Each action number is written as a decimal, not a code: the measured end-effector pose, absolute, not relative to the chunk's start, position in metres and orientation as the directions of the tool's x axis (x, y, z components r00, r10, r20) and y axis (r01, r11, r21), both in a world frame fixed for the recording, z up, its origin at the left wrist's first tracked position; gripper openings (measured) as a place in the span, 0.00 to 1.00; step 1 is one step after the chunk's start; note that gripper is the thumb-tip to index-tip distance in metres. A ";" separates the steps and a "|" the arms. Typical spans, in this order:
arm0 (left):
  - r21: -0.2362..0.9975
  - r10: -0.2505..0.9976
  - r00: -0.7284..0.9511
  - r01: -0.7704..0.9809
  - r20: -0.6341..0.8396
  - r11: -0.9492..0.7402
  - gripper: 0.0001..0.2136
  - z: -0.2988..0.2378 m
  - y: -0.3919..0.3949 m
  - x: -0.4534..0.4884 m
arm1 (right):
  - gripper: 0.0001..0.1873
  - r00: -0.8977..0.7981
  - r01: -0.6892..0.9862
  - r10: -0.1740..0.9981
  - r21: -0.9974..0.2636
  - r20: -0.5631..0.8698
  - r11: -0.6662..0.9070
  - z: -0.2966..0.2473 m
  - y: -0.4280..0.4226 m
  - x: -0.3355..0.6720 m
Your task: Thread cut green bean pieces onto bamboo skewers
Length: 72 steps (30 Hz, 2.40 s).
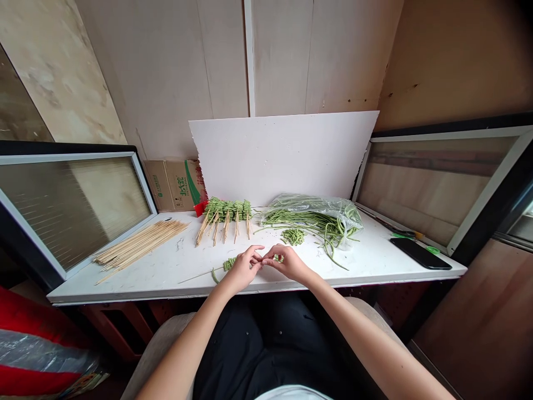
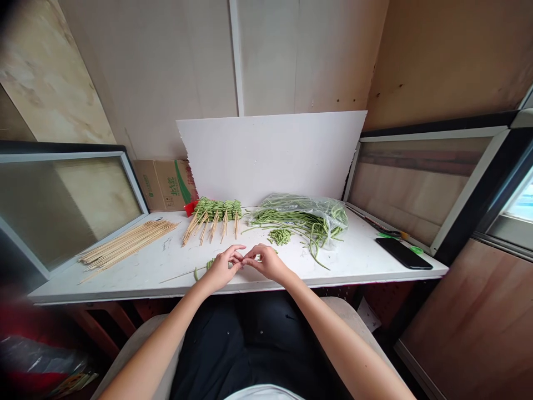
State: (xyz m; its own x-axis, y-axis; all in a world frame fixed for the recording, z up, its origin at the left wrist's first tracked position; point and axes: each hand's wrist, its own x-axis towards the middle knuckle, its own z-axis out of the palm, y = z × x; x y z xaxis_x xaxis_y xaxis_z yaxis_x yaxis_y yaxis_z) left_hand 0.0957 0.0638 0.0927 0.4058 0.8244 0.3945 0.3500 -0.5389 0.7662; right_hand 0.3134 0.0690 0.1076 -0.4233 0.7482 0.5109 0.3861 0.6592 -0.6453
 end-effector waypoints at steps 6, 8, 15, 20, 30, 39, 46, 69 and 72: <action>0.786 0.876 0.257 0.389 0.407 -0.479 0.09 0.102 0.061 0.101 | 0.17 -0.285 0.384 0.755 -0.652 0.590 0.654 0.105 0.077 0.317; 0.788 0.885 0.186 0.403 0.426 -0.465 0.05 0.108 0.058 0.102 | 0.16 -0.280 0.376 0.751 -0.651 0.598 0.659 0.106 0.077 0.319; 0.720 0.835 0.220 0.426 0.504 -0.547 0.05 0.116 0.050 0.107 | 0.14 -0.317 0.391 0.678 -0.560 0.663 0.730 0.114 0.067 0.310; 0.705 0.829 0.238 0.441 0.506 -0.556 0.04 0.112 0.051 0.108 | 0.10 -0.302 0.378 0.678 -0.569 0.670 0.731 0.118 0.063 0.308; 0.684 0.809 0.305 0.431 0.503 -0.588 0.05 0.123 0.045 0.105 | 0.06 -0.338 0.353 0.667 -0.567 0.664 0.744 0.120 0.061 0.308; 0.826 0.827 0.374 0.220 0.420 -0.519 0.10 0.118 0.050 0.103 | 0.14 -0.409 0.077 0.716 -0.761 0.566 0.645 0.107 0.073 0.310; 0.856 0.808 0.425 0.129 0.409 -0.501 0.09 0.122 0.047 0.105 | 0.18 -0.484 -0.169 0.750 -0.889 0.450 0.425 0.108 0.066 0.307; 0.755 0.830 0.393 0.376 0.395 -0.537 0.18 0.112 0.047 0.107 | 0.17 0.003 0.736 0.904 -0.612 0.429 0.288 0.083 0.119 0.386; 0.765 0.835 0.401 0.374 0.376 -0.524 0.18 0.112 0.047 0.108 | 0.17 0.025 0.729 0.909 -0.630 0.416 0.268 0.078 0.117 0.391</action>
State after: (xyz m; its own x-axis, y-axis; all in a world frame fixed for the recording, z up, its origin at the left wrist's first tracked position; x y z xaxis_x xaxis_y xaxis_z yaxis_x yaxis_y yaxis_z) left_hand 0.1080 0.0469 0.1118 0.4013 0.8351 0.3762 0.3741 -0.5243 0.7649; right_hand 0.3910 0.1168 0.0779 0.0254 0.9092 0.4157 0.7290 0.2677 -0.6300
